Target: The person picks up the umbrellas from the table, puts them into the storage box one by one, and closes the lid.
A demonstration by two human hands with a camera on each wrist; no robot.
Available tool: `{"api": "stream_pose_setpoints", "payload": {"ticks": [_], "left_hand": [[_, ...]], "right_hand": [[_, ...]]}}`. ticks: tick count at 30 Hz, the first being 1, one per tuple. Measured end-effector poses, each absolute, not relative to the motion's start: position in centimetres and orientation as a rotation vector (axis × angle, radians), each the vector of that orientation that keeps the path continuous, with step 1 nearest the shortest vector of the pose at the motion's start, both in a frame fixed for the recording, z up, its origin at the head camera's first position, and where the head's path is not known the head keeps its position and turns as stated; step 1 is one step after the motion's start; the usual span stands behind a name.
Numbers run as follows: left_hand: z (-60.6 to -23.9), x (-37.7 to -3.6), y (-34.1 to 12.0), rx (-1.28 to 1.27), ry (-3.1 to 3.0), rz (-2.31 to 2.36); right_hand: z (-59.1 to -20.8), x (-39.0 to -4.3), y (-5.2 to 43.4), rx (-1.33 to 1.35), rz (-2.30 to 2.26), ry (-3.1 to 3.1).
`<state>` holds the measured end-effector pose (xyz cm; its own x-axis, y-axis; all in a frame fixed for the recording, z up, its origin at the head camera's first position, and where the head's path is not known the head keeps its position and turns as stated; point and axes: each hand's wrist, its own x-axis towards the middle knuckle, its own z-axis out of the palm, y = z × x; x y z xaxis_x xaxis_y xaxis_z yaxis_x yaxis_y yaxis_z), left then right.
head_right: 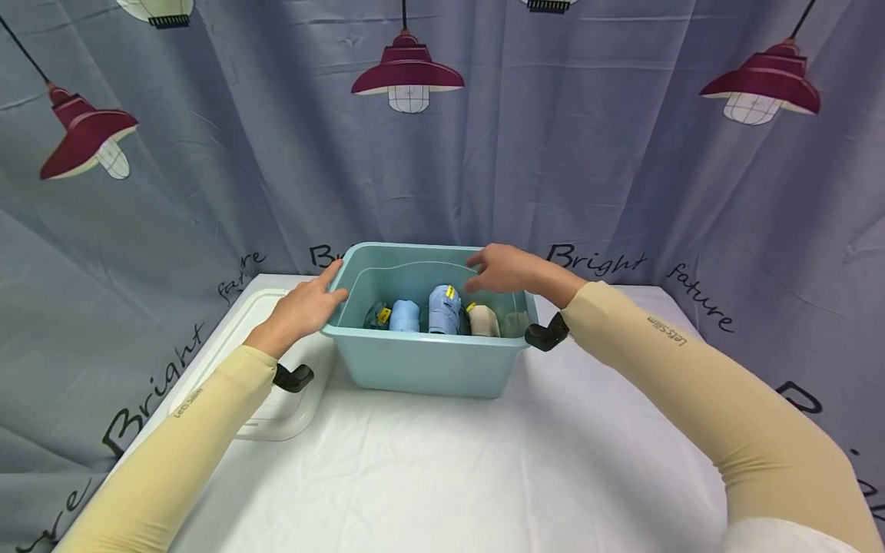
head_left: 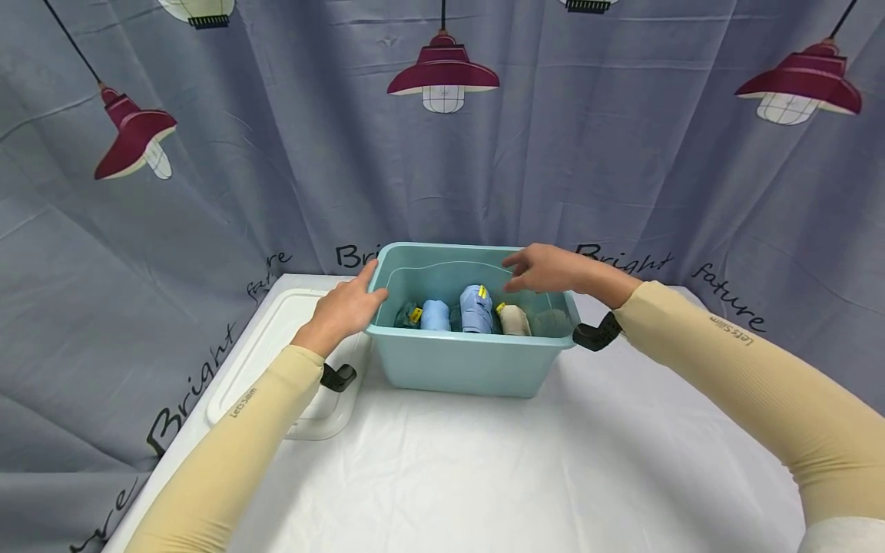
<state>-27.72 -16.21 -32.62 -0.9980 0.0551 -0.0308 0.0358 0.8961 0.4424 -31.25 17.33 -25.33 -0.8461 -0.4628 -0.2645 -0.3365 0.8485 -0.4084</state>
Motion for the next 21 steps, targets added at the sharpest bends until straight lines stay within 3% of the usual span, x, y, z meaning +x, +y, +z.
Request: {"api": "stream_pose_setpoints", "payload": {"ticks": [9,21], "left_hand": [[-32.6,-27.8,-16.3,0.082,3.025,0.698],[-32.8,-27.8,-16.3,0.088,3.028,0.706]], "right_hand": [[-26.1,-28.9,19.2,-0.694,-0.446,2.91],[-29.7,-27.2,21.3,-0.622,-0.566,3.126]]}}
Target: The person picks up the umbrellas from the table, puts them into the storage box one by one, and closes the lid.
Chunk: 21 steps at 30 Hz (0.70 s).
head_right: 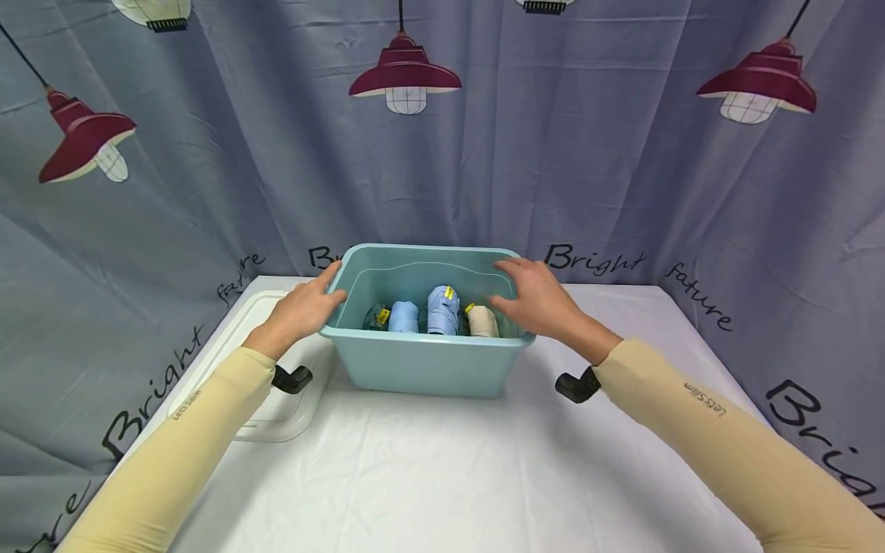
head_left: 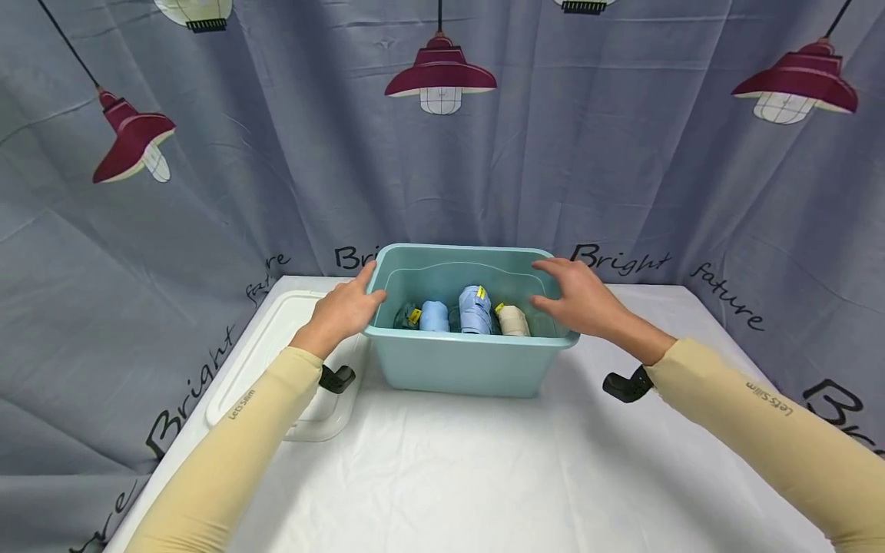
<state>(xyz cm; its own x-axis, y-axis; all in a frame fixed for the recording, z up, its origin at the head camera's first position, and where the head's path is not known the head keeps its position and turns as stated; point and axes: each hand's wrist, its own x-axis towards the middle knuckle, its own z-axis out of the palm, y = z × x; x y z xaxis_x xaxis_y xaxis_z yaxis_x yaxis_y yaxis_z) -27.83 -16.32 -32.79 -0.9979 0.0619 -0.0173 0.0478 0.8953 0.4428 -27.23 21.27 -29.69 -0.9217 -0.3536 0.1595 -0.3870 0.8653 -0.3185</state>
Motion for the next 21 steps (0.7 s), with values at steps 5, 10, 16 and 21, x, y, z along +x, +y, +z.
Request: {"api": "stream_pose_setpoints", "payload": {"ticks": [5,10,16,21], "left_hand": [[-32.8,-27.9,-16.3,0.09,3.036,0.697],[-32.9,-27.9,-16.4,0.077,3.029,0.707],[-32.9,-27.9,-16.4,0.075,3.024,0.709],[-32.7,-28.0,-16.5,0.103,3.03,0.699]], "right_hand": [[-30.8,-26.9,22.0,0.506,0.585,-2.932],[-31.4,-27.0,22.6,0.434,0.694,-2.941],[-32.0,-27.1,22.8,0.347,0.856,-2.996],[-32.5,-27.1,22.8,0.255,0.94,-2.994]]}}
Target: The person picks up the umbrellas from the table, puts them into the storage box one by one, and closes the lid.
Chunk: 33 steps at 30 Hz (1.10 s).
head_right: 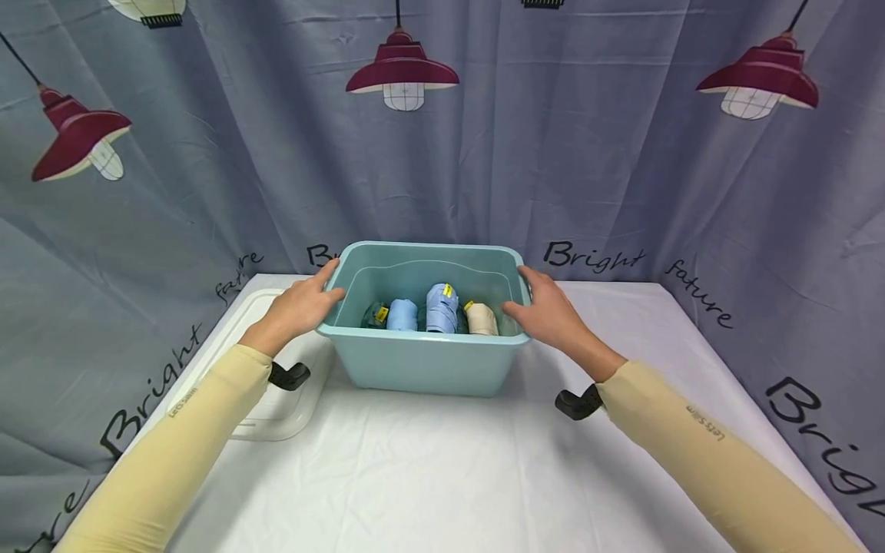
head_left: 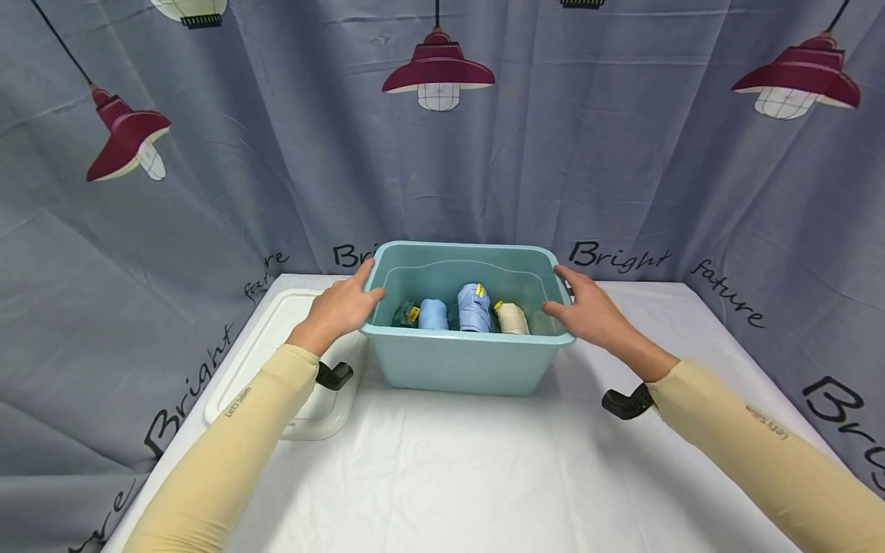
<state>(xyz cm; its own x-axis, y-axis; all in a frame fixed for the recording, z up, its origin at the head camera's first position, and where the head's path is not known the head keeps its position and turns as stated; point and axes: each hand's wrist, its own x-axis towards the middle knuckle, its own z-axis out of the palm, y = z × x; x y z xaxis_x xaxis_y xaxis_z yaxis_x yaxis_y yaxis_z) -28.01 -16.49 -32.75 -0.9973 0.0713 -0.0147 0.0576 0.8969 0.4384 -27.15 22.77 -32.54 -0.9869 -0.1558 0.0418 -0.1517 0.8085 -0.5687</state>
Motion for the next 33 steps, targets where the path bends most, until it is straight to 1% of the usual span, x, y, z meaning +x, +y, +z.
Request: {"api": "stream_pose_setpoints", "payload": {"ticks": [6,14,19,25,33], "left_hand": [[-32.7,-28.1,-16.7,0.134,3.065,0.774],[-33.0,-27.7,-17.2,0.231,3.192,1.05],[-33.1,-27.3,-18.4,0.178,3.2,1.164],[-33.5,-26.9,-20.0,0.105,3.175,0.992],[-35.1,-26.3,-22.4,0.048,3.073,0.751]], "right_hand": [[-33.1,-27.1,22.8,-0.202,-1.058,2.95],[-33.1,-26.9,22.8,-0.172,-1.091,2.934],[-33.0,-26.9,22.8,-0.158,-1.086,2.932],[-33.2,-26.9,23.0,-0.132,-1.098,2.917],[-33.4,-27.1,23.0,-0.127,-1.116,2.912]]}}
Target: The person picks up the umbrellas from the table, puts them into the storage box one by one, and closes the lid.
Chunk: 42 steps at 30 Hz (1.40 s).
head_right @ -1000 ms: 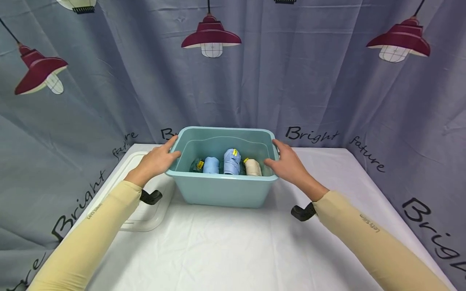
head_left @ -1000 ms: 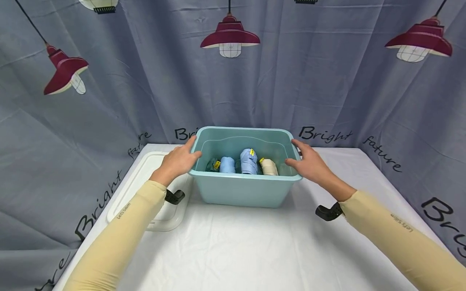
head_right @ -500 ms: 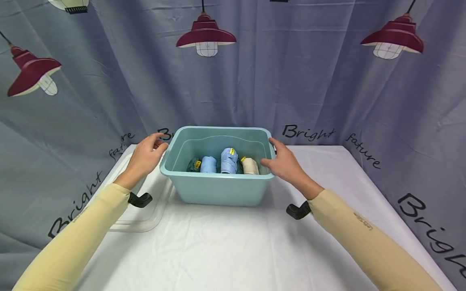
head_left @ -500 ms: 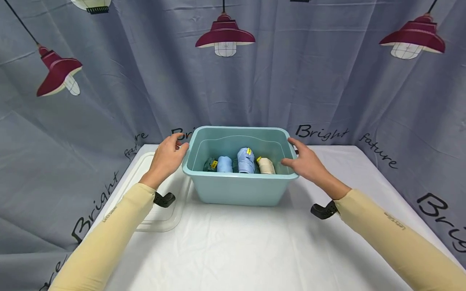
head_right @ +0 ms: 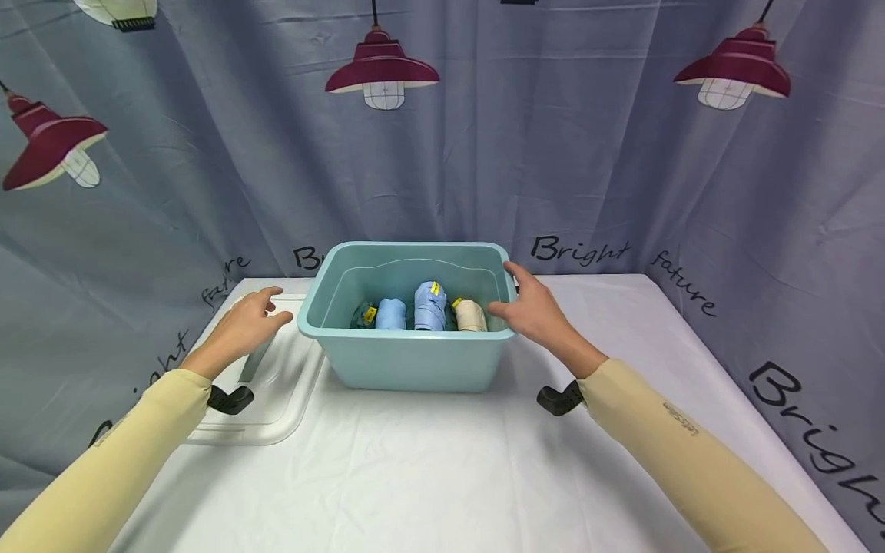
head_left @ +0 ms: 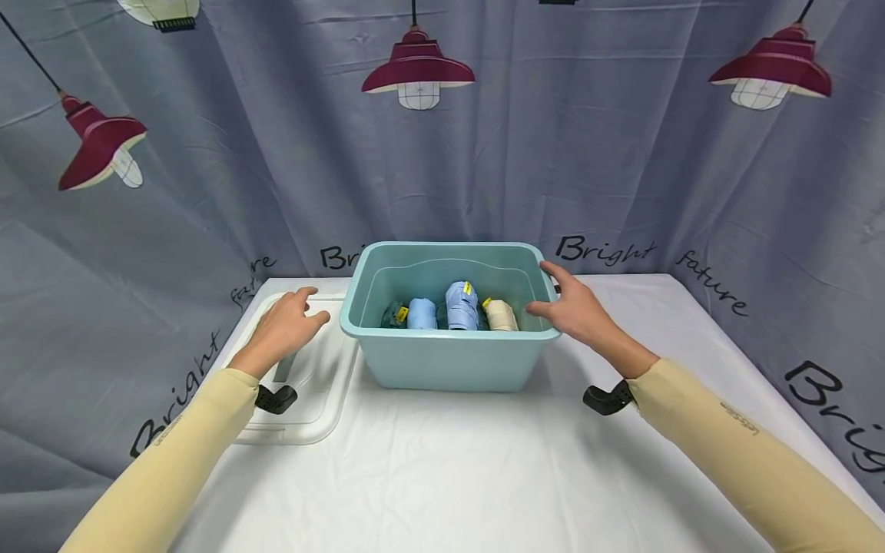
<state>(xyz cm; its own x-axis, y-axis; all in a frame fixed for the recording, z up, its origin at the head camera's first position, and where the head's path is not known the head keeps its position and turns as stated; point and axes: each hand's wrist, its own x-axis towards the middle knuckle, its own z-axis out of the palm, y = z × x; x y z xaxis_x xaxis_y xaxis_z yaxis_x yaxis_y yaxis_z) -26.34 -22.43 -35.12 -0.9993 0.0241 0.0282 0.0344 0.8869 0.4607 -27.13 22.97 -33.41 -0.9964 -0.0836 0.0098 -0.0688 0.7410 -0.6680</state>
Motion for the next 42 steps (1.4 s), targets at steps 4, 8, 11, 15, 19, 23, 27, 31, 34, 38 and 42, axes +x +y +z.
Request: {"api": "stream_pose_setpoints", "payload": {"ticks": [4,8,11,15,19,23,27,31,34,38,42], "left_hand": [[-36.1,-26.2,-23.2,-0.009,-3.075,-0.694],[-36.7,-26.0,-23.9,0.01,-3.101,-0.692],[-37.1,-25.8,-24.4,0.018,-3.12,-0.696],[-37.6,-25.7,-25.2,0.034,-3.16,-0.675],[-38.0,-25.6,-25.9,0.062,-3.21,-0.665],[-38.5,-25.6,-26.3,0.091,-3.264,-0.685],[-39.3,-25.8,-26.7,0.095,-3.308,-0.697],[-39.9,-26.1,-27.1,0.109,-3.324,-0.704],[-40.0,-26.3,-27.2,0.126,-3.321,-0.74],[-40.2,-26.6,-27.1,0.141,-3.325,-0.781],[-40.5,-26.8,-27.2,0.149,-3.332,-0.803]], "right_hand": [[-33.4,-27.2,22.9,-0.117,-1.13,2.905],[-33.4,-27.1,22.8,-0.105,-1.146,2.898],[-33.4,-27.0,22.8,-0.098,-1.147,2.9],[-33.3,-27.0,22.8,-0.095,-1.149,2.898],[-33.2,-27.0,22.7,-0.096,-1.165,2.889],[-33.3,-27.0,22.7,-0.09,-1.175,2.884],[-33.5,-27.1,22.8,-0.09,-1.179,2.883],[-33.4,-27.1,22.8,-0.097,-1.189,2.881],[-33.4,-27.1,22.8,-0.1,-1.197,2.884],[-33.4,-27.0,22.8,-0.098,-1.204,2.881],[-33.4,-26.9,22.8,-0.09,-1.196,2.881]]}}
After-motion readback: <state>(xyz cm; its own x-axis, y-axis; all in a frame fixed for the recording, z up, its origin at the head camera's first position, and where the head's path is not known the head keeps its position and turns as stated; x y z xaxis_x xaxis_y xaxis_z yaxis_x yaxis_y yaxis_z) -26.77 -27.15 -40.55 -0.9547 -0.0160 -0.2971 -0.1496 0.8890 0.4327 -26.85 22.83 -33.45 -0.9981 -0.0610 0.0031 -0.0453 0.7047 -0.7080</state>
